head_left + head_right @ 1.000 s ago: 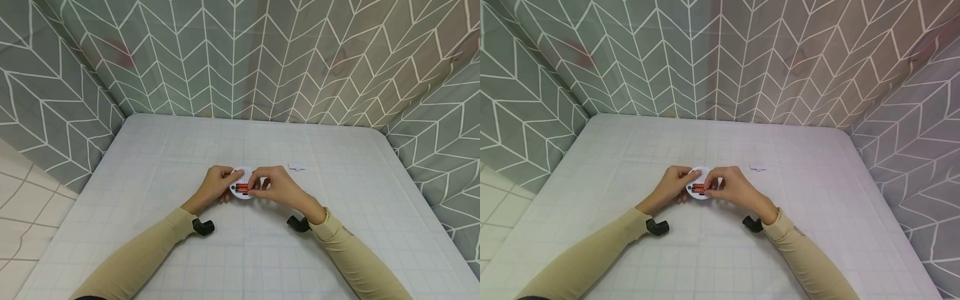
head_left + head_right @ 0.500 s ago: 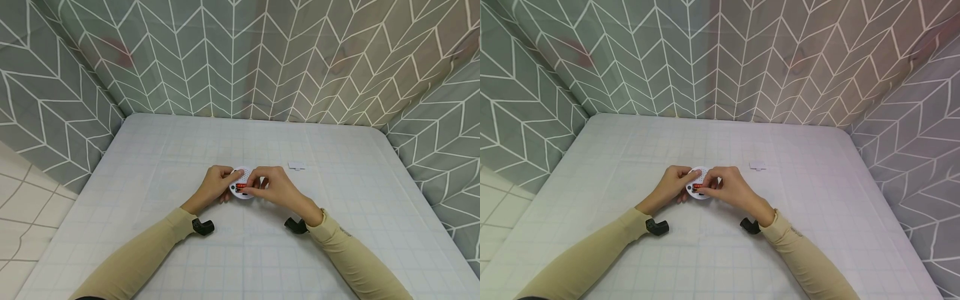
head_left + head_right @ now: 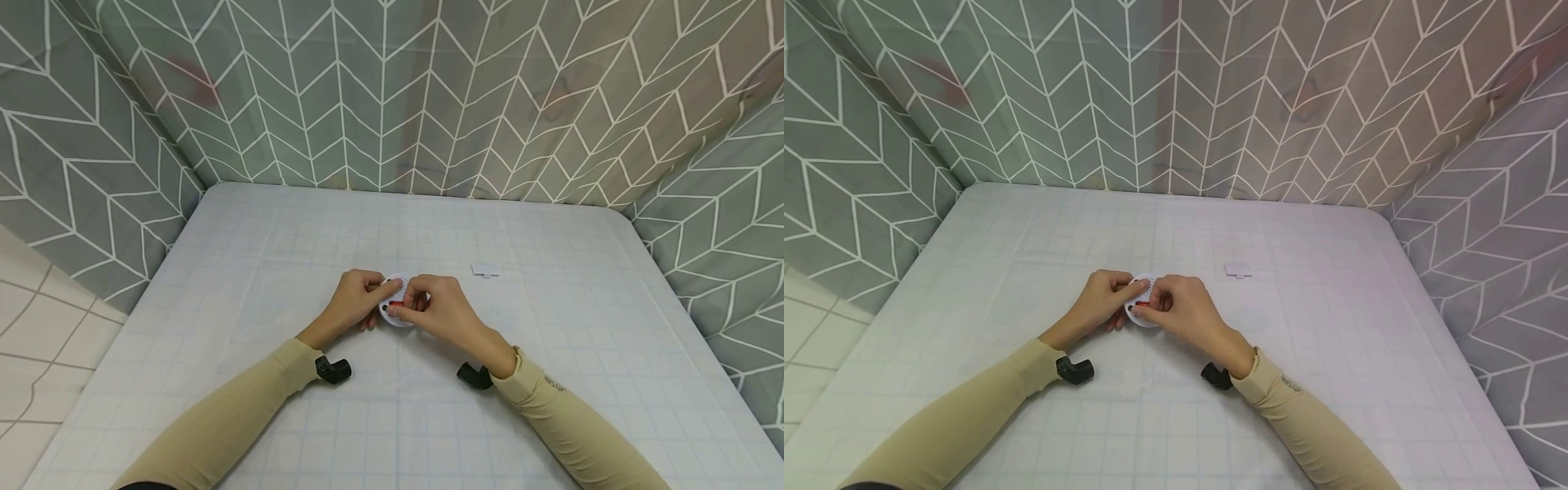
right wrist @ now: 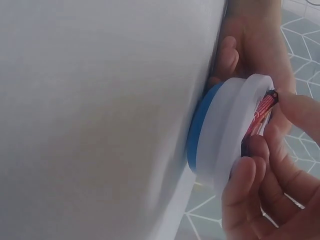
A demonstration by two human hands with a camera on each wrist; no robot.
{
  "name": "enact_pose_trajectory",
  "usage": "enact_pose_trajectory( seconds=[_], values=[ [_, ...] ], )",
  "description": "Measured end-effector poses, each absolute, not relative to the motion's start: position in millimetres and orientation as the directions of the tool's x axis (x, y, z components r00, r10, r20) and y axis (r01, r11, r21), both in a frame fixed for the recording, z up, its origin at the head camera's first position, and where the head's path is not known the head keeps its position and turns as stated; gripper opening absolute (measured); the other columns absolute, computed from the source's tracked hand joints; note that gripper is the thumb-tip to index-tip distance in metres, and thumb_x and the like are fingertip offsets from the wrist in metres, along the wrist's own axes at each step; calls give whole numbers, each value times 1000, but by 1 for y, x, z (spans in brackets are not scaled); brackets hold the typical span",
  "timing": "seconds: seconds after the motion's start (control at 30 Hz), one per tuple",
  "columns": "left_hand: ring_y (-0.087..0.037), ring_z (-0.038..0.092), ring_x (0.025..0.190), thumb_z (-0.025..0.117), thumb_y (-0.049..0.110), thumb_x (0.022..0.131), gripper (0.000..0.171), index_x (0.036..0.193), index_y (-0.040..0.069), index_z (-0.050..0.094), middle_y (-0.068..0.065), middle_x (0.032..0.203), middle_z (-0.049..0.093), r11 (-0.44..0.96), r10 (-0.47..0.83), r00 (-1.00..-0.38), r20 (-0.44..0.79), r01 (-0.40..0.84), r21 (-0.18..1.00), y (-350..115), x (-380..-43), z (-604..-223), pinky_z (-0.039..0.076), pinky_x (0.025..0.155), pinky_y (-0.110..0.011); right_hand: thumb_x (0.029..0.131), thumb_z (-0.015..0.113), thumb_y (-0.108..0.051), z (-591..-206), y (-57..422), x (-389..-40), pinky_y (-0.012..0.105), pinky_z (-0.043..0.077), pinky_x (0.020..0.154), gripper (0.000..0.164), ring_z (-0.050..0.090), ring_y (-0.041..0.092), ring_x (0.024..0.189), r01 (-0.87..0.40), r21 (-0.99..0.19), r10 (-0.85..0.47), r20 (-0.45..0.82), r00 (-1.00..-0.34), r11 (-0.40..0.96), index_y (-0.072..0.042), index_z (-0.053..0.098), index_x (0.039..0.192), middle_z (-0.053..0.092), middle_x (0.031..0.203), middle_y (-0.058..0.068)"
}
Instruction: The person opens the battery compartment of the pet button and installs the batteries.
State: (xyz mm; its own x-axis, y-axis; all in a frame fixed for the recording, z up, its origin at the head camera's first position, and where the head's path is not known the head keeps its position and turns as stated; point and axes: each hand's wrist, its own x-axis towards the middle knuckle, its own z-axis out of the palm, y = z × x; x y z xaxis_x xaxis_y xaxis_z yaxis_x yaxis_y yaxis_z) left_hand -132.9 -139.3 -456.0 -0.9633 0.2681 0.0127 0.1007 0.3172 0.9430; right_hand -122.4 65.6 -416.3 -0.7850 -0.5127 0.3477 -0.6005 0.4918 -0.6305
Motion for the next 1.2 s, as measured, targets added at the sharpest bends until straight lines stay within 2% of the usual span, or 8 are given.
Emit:
enact_pose_trajectory(
  seconds=[0.13,0.23,0.37,0.47,0.53,0.73,1.03,1.2],
  values=[
    [-26,48,30,63,62,89,59,66,8,54,-11,42,52,317,271,-962,21,110,942,-139,-133,-455,39,29,-36,75,87,-39,-416,66,-123,22,41,54,37,49,8,62,-559,-628,-473,322,-820,542,-19,56,68,53,66,-6],
    [-24,48,30,62,61,90,58,67,8,56,-11,43,53,306,277,-961,17,105,946,-140,-133,-454,40,29,-38,69,89,-46,-415,66,-124,24,37,57,48,45,10,68,-519,-615,-425,309,-851,593,-14,53,77,49,74,-1],
    [-23,48,31,64,59,90,55,71,7,60,-12,44,54,290,282,-960,-3,82,954,-140,-132,-452,41,29,-37,66,88,-53,-417,66,-125,26,39,66,65,47,14,82,-477,-608,-391,281,-877,635,-12,51,100,48,91,2],
    [-23,49,32,65,58,89,54,72,7,60,-12,45,54,278,277,-961,-18,62,959,-140,-132,-451,40,29,-36,68,85,-57,-418,67,-127,28,45,73,79,51,15,94,-437,-631,-391,221,-893,641,-12,51,123,52,107,1],
    [-23,48,32,65,57,90,53,72,7,60,-12,45,54,275,277,-961,-19,60,960,-140,-132,-451,40,29,-36,72,82,-59,-420,68,-128,28,49,76,79,56,14,97,-407,-658,-408,163,-898,634,-14,52,130,57,113,-1],
    [-24,47,31,66,53,91,51,72,6,59,-13,44,53,268,277,-961,-19,58,962,-139,-132,-451,40,28,-36,79,76,-59,-426,70,-130,29,54,65,58,63,13,81,-318,-744,-455,21,-890,587,-20,59,118,68,95,-3],
    [-23,47,32,66,43,94,42,75,6,63,-17,47,55,270,251,-967,-38,32,962,-137,-132,-452,39,29,-34,82,76,-55,-429,70,-131,29,53,63,55,62,13,79,-333,-761,-487,26,-873,557,-18,57,118,67,96,-2],
    [-24,49,33,66,44,94,44,75,4,62,-17,49,57,271,250,-968,-29,41,962,-138,-133,-454,41,29,-36,84,74,-54,-430,69,-131,27,53,64,54,61,12,80,-353,-754,-510,29,-860,553,-18,55,120,67,97,-1]
  ],
)
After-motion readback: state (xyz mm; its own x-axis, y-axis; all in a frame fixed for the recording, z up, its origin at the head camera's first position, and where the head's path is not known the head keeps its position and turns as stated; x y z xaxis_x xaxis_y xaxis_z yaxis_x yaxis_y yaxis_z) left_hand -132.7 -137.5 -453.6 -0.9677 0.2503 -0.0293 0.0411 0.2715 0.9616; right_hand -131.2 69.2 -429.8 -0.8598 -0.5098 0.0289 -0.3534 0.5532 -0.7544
